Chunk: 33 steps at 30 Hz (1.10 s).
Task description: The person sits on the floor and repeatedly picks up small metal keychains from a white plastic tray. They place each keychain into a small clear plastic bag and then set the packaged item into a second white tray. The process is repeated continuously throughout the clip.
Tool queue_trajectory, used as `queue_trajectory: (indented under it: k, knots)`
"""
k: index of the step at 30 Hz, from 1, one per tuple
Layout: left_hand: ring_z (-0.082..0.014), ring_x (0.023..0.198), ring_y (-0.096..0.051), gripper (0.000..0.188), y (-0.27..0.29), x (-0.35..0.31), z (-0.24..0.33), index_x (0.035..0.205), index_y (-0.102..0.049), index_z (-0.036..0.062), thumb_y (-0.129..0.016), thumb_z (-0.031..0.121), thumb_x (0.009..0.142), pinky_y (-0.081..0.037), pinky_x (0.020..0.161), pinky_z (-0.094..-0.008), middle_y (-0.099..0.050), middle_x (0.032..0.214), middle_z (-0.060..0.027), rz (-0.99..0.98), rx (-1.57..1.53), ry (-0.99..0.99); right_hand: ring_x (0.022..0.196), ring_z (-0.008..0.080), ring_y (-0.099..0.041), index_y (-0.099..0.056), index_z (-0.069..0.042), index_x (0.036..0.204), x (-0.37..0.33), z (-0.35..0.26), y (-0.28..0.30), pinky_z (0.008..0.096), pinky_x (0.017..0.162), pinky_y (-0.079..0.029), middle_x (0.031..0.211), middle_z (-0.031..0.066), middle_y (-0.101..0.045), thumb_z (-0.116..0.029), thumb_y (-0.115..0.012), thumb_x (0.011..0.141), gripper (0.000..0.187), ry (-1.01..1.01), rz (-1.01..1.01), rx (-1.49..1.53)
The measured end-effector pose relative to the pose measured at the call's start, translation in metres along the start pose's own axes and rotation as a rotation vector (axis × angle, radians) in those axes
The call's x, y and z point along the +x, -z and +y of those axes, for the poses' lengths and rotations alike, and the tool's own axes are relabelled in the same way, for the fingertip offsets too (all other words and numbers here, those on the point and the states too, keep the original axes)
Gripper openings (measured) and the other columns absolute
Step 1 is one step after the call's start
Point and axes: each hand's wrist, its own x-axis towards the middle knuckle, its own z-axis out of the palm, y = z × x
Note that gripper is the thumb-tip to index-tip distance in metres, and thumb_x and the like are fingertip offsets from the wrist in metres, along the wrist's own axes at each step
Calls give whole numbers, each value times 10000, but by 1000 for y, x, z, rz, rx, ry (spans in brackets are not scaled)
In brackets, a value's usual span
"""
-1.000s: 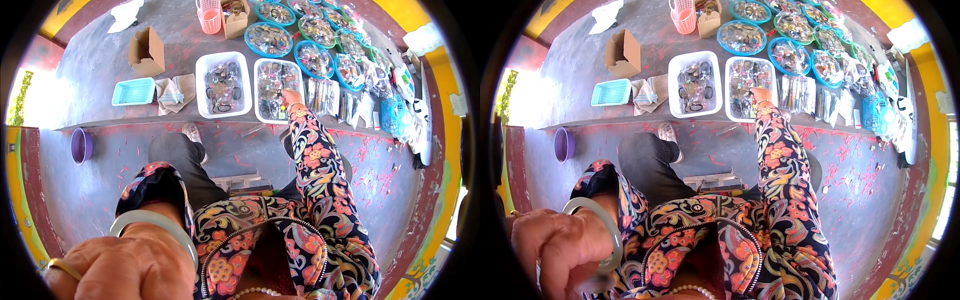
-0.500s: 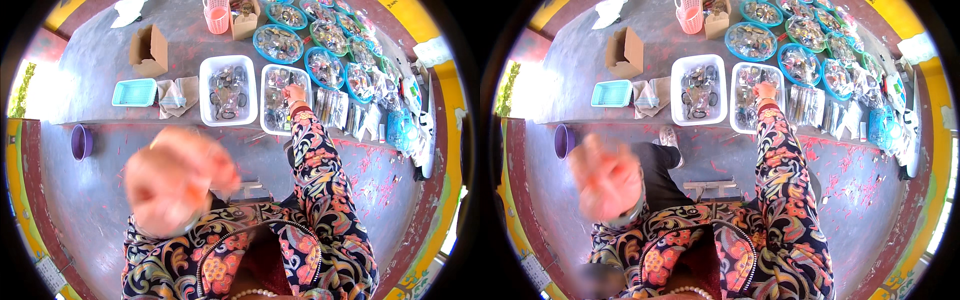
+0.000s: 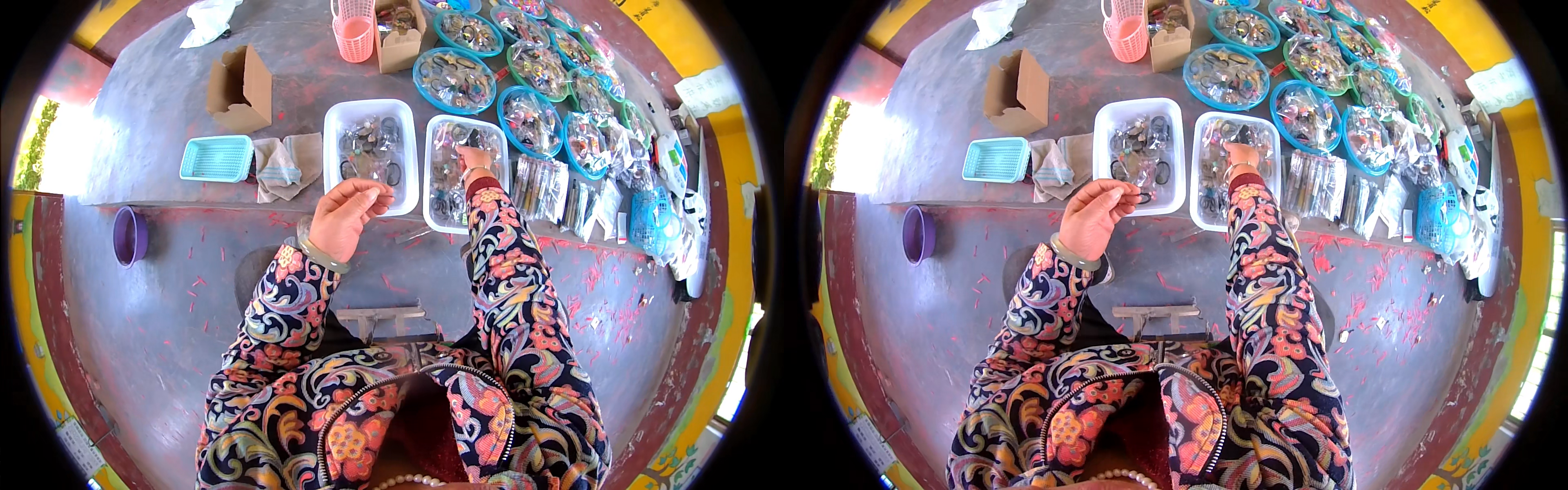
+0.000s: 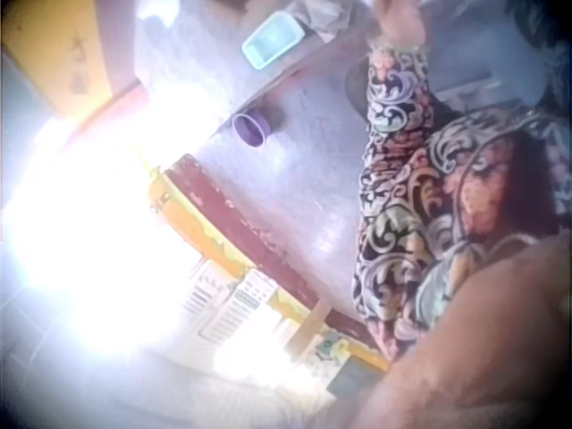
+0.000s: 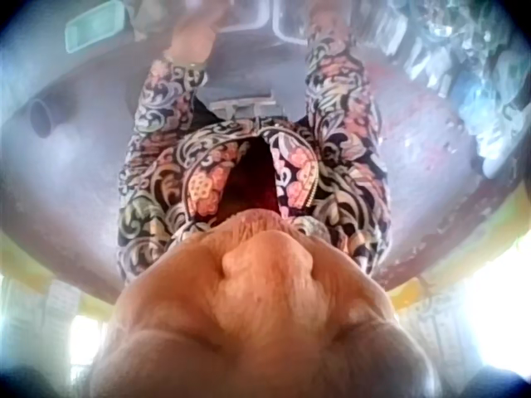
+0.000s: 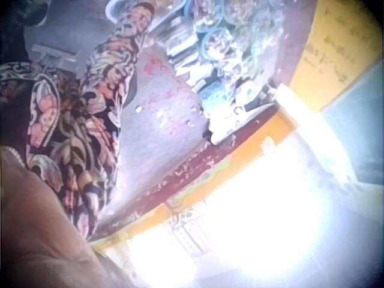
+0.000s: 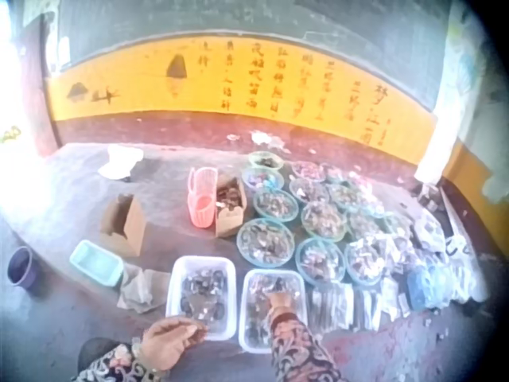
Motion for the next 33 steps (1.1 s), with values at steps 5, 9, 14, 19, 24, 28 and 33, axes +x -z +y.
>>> queue_trajectory:
  k: [5, 9, 14, 19, 24, 28, 33]
  knots:
    - [-163, 851, -563, 153, 4, 2, -4, 933, -555, 5, -479, 107, 849, -437, 727, -265, -593, 929, -101, 16, 61, 69, 421, 114, -451, -563, -67, 696, -6, -8, -2, 259, 378, -356, 552, 6, -504, -174, -634, 706, 129, 82, -104, 48]
    - [-137, 822, -562, 151, 6, 7, -8, 917, -562, 20, -504, 137, 841, -429, 699, -249, -600, 895, -75, 38, 93, 117, 434, 127, -477, -573, -63, 709, -12, -23, 5, 272, 386, -370, 600, 33, -559, -177, -593, 723, 116, 58, -57, -65]
    - [-144, 798, -573, 147, 11, 11, -19, 913, -560, 19, -499, 130, 839, -440, 693, -261, -611, 887, -89, 74, 127, 136, 445, 150, -511, -586, -50, 713, -19, -33, 13, 264, 406, -388, 684, 77, -613, -158, -555, 729, 113, 30, -71, -85]
    - [-138, 798, -573, 139, 2, 11, -19, 910, -565, 35, -517, 139, 832, -438, 688, -253, -613, 885, -76, 58, 143, 192, 479, 167, -544, -550, -37, 718, -3, -19, 8, 265, 395, -382, 656, 68, -585, -139, -556, 743, 105, -90, -154, -168]
    - [-130, 802, -567, 147, 8, 9, -21, 913, -568, 36, -517, 148, 832, -436, 693, -248, -608, 885, -66, 74, 138, 228, 487, 162, -545, -544, -45, 709, -24, -15, -16, 257, 406, -374, 627, 58, -565, -146, -566, 753, 113, -150, -150, 122]
    - [-117, 795, -556, 158, 4, 9, -20, 905, -574, 37, -516, 164, 830, -429, 691, -244, -604, 873, -53, 61, 161, 248, 442, 145, -497, -556, -50, 645, -19, -11, -15, 260, 399, -365, 566, 52, -549, -167, -565, 752, 159, -86, -168, 84]
    - [-117, 786, -556, 158, 10, 6, -21, 914, -575, 36, -511, 156, 835, -435, 683, -239, -602, 871, -52, 79, 182, 257, 460, 169, -524, -555, -37, 611, -17, -11, -21, 299, 418, -396, 565, 64, -558, -191, -560, 735, 197, -33, -193, -65]
